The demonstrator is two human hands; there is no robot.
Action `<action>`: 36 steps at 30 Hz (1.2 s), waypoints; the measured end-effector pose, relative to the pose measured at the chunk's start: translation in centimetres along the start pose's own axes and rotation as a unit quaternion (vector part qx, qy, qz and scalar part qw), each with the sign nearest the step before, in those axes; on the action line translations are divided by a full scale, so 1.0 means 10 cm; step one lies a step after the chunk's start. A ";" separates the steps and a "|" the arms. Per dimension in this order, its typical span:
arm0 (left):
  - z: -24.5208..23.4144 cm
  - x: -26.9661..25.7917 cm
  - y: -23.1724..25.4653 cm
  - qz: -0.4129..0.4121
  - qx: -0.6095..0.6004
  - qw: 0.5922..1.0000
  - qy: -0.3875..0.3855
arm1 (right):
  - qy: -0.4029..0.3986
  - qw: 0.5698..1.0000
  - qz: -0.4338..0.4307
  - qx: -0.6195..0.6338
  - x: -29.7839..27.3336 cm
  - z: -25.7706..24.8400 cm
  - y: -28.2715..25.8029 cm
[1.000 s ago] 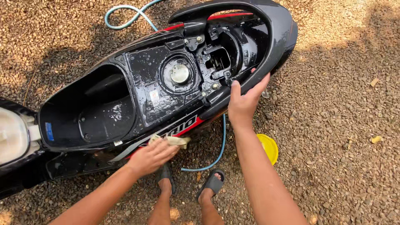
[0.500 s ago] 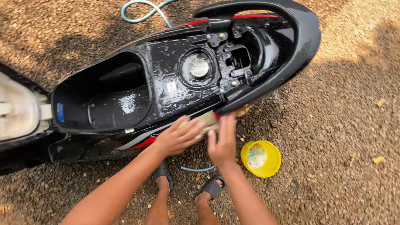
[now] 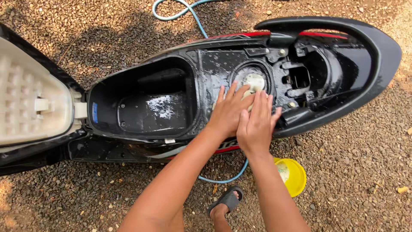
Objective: The person washes a motorcycle by wetting a cloth in a bucket of soapy water and wiping down the storage compartment under the seat, the seat exterior, and the motorcycle body.
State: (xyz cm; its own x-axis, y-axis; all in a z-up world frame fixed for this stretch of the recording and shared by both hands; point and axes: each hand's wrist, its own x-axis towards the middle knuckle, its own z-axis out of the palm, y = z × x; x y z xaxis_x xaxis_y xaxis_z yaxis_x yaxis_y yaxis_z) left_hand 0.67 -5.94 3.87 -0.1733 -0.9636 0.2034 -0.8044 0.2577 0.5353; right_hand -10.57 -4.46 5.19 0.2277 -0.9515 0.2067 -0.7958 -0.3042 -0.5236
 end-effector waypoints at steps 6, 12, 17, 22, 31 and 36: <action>-0.27 -0.24 -0.45 -0.031 -0.049 0.998 0.022 | -0.051 0.995 -0.005 -0.083 0.20 0.17 -0.25; -0.22 -0.07 -0.79 0.057 0.031 0.998 0.010 | 0.048 0.990 -0.010 -0.133 0.44 0.12 -0.03; 0.12 0.65 -0.95 -0.023 -0.019 0.994 0.109 | 0.122 0.981 0.109 -0.102 0.66 0.13 0.24; 0.03 0.05 -0.42 0.057 -0.092 0.994 0.024 | 0.152 0.957 0.245 -0.025 0.58 0.14 0.20; 0.23 0.87 -0.17 -0.014 -0.150 0.986 0.064 | 0.183 0.943 0.272 0.047 0.59 0.14 0.17; 0.18 0.60 -0.31 0.156 -0.175 0.972 0.007 | 0.219 0.947 0.213 0.097 0.55 0.00 0.08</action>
State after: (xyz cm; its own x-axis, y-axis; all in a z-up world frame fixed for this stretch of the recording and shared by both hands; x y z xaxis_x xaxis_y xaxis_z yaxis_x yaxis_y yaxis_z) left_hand 1.08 -12.68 2.00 -0.3680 -0.8341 0.4109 -0.4711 0.5482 0.6910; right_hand -9.97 -9.93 5.90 -0.3795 -0.8926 0.2433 -0.6349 0.0600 -0.7703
